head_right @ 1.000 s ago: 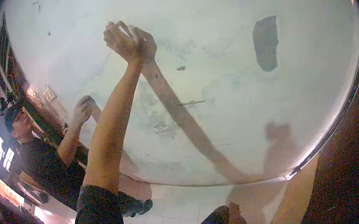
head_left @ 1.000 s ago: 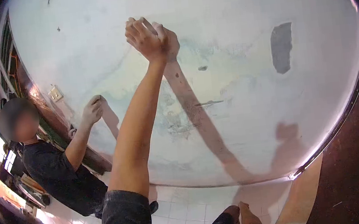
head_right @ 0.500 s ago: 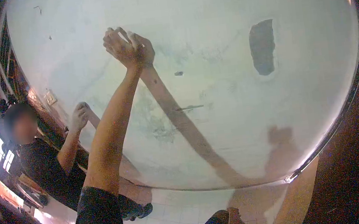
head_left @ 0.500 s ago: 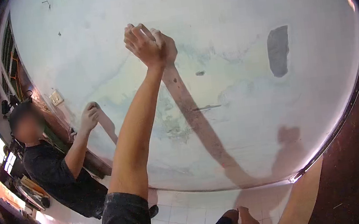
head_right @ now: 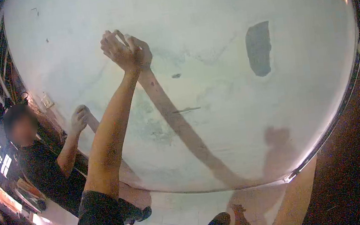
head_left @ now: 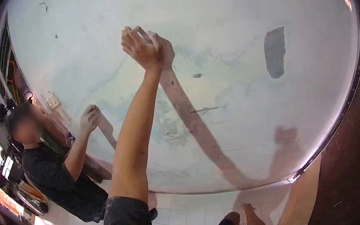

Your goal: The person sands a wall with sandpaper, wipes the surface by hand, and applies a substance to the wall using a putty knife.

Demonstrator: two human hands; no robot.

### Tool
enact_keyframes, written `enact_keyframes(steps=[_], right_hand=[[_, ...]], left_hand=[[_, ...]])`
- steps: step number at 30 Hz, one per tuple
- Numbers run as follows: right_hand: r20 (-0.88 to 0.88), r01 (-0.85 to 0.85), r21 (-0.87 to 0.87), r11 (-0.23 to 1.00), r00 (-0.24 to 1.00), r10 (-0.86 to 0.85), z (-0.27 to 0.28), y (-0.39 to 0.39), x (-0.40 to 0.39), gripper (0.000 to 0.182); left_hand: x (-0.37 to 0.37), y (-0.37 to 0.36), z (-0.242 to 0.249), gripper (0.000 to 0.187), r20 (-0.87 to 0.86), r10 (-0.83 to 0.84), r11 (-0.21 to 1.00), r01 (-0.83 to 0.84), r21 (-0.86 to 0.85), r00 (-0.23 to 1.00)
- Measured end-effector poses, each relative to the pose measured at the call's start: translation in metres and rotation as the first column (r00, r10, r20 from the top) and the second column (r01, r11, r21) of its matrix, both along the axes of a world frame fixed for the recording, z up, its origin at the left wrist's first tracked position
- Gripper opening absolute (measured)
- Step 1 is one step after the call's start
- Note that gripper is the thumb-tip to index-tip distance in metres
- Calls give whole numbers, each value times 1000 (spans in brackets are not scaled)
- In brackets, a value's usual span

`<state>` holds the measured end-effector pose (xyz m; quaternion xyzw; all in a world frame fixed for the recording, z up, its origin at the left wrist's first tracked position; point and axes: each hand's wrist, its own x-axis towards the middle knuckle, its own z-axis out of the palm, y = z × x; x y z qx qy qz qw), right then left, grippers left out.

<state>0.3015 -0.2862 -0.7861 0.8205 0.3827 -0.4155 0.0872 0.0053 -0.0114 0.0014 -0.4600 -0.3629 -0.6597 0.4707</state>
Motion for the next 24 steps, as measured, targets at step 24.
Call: enact_keyframes(steps=[24], right_hand=[[9,119,49,992,993,-119,-19,-30,-32,62]], left_hand=[[-5,5,-2,37,-1,29,999,-29,-26,1000]])
